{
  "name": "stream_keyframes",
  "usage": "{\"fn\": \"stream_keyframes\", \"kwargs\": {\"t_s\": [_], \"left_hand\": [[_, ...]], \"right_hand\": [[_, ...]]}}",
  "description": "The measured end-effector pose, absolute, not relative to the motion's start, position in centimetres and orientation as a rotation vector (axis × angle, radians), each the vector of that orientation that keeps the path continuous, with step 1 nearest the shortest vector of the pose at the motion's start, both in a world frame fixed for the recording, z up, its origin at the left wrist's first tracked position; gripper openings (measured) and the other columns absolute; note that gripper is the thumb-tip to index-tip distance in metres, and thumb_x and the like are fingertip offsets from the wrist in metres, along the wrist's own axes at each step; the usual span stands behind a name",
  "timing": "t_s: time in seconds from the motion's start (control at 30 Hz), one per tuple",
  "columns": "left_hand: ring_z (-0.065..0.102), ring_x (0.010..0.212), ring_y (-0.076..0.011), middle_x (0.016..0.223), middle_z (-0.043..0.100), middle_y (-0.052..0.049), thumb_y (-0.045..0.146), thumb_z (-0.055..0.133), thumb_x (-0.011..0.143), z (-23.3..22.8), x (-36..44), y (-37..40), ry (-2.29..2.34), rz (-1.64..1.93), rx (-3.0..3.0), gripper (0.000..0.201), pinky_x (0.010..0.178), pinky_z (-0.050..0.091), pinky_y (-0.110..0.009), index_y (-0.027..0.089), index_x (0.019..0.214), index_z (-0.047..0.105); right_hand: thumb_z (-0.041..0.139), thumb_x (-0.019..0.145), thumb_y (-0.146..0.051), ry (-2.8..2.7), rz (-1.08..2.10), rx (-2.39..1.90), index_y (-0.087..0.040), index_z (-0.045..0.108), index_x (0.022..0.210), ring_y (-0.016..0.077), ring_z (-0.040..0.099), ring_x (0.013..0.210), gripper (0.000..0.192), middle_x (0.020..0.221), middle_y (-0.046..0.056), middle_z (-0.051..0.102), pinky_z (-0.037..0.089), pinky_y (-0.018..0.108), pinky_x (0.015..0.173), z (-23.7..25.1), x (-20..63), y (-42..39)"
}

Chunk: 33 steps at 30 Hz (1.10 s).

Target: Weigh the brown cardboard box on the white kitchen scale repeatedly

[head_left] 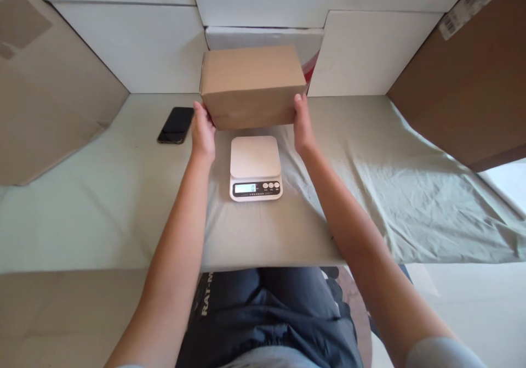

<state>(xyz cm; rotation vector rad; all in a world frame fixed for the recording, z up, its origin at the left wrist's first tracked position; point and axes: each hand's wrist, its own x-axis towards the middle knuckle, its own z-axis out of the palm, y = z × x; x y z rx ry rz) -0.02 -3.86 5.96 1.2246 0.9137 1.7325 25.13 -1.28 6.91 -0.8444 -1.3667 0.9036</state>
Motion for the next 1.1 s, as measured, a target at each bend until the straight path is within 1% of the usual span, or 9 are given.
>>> {"fn": "stream_keyframes", "kwargs": {"t_s": [0.03, 0.1, 0.17, 0.3, 0.37, 0.5, 0.77, 0.9, 1.1], "left_hand": [[0.047, 0.159, -0.0359, 0.153, 0.067, -0.013, 0.096, 0.052, 0.082, 6.6, 0.1, -5.1, 0.887, 1.717, 1.256, 0.084, 0.13, 0.042, -0.053, 0.026, 0.121, 0.075], [0.045, 0.16, -0.0363, 0.149, 0.069, -0.011, 0.095, 0.052, 0.082, 7.3, 0.4, -7.9, 0.875, 1.692, 1.291, 0.08, 0.13, 0.042, -0.055, 0.03, 0.121, 0.076], [0.047, 0.159, -0.0362, 0.145, 0.072, -0.008, 0.093, 0.056, 0.082, 7.3, 0.8, -10.8, 0.879, 1.677, 1.296, 0.074, 0.13, 0.044, -0.053, 0.033, 0.119, 0.079], [0.05, 0.157, -0.0344, 0.139, 0.075, -0.01, 0.087, 0.053, 0.09, 5.9, 1.4, -15.1, 0.924, 1.69, 1.275, 0.07, 0.128, 0.047, -0.048, 0.031, 0.123, 0.08], [0.053, 0.155, -0.0327, 0.14, 0.075, -0.009, 0.083, 0.051, 0.094, 5.2, 1.6, -16.1, 0.926, 1.712, 1.273, 0.068, 0.127, 0.048, -0.046, 0.031, 0.128, 0.079], [0.057, 0.151, -0.03, 0.143, 0.073, -0.008, 0.08, 0.047, 0.098, 4.2, 1.5, -17.0, 0.935, 1.757, 1.297, 0.068, 0.126, 0.048, -0.043, 0.031, 0.136, 0.075], [0.066, 0.139, -0.0273, 0.142, 0.075, -0.01, 0.073, 0.041, 0.104, 2.5, 0.8, -16.9, 0.939, 1.735, 1.367, 0.064, 0.125, 0.048, -0.044, 0.029, 0.136, 0.076], [0.064, 0.143, -0.027, 0.146, 0.073, -0.009, 0.074, 0.041, 0.104, 2.3, 0.8, -16.7, 0.94, 1.731, 1.368, 0.065, 0.125, 0.048, -0.043, 0.03, 0.138, 0.074], [0.057, 0.151, -0.0309, 0.145, 0.073, -0.009, 0.079, 0.046, 0.099, 2.4, 0.9, -16.6, 0.969, 1.746, 1.306, 0.068, 0.131, 0.04, -0.048, 0.031, 0.14, 0.073]], "right_hand": [[0.037, 0.092, -0.09, -1.37, 0.874, -0.841, -0.041, 0.056, 0.148, 0.0278, 0.028, 0.171, 0.077, 0.162, -0.006, 0.058, 0.029, 0.059, 0.142, 7.8, 25.5, -2.6], [0.043, 0.09, -0.089, -1.385, 0.857, -0.84, -0.043, 0.056, 0.148, 0.028, 0.029, 0.171, 0.074, 0.163, -0.007, 0.057, 0.029, 0.053, 0.143, 8.9, 26.2, -5.7], [0.048, 0.09, -0.085, -1.391, 0.868, -0.828, -0.043, 0.055, 0.149, 0.0291, 0.032, 0.169, 0.072, 0.163, -0.006, 0.057, 0.031, 0.052, 0.142, 8.9, 26.8, -9.1], [0.049, 0.097, -0.072, -1.333, 0.914, -0.803, -0.044, 0.055, 0.149, 0.0308, 0.037, 0.166, 0.059, 0.163, -0.005, 0.057, 0.033, 0.055, 0.141, 7.2, 27.1, -14.2], [0.049, 0.097, -0.071, -1.307, 0.921, -0.809, -0.045, 0.053, 0.15, 0.0314, 0.039, 0.165, 0.059, 0.164, -0.005, 0.056, 0.034, 0.056, 0.14, 6.3, 26.8, -15.3], [0.049, 0.095, -0.072, -1.293, 0.933, -0.817, -0.042, 0.052, 0.151, 0.0331, 0.04, 0.163, 0.064, 0.164, -0.003, 0.055, 0.035, 0.059, 0.138, 5.5, 26.2, -16.0], [0.051, 0.094, -0.071, -1.246, 0.989, -0.822, -0.041, 0.055, 0.15, 0.031, 0.047, 0.158, 0.063, 0.16, -0.002, 0.06, 0.038, 0.052, 0.136, 5.0, 26.3, -15.9], [0.051, 0.095, -0.071, -1.236, 0.989, -0.818, -0.04, 0.055, 0.149, 0.0317, 0.045, 0.16, 0.063, 0.162, 0.0, 0.058, 0.036, 0.053, 0.137, 4.8, 26.2, -15.9], [0.053, 0.094, -0.071, -1.233, 1.027, -0.833, -0.039, 0.056, 0.148, 0.033, 0.043, 0.161, 0.063, 0.162, 0.0, 0.058, 0.039, 0.054, 0.136, 4.5, 26.2, -15.8]]}}
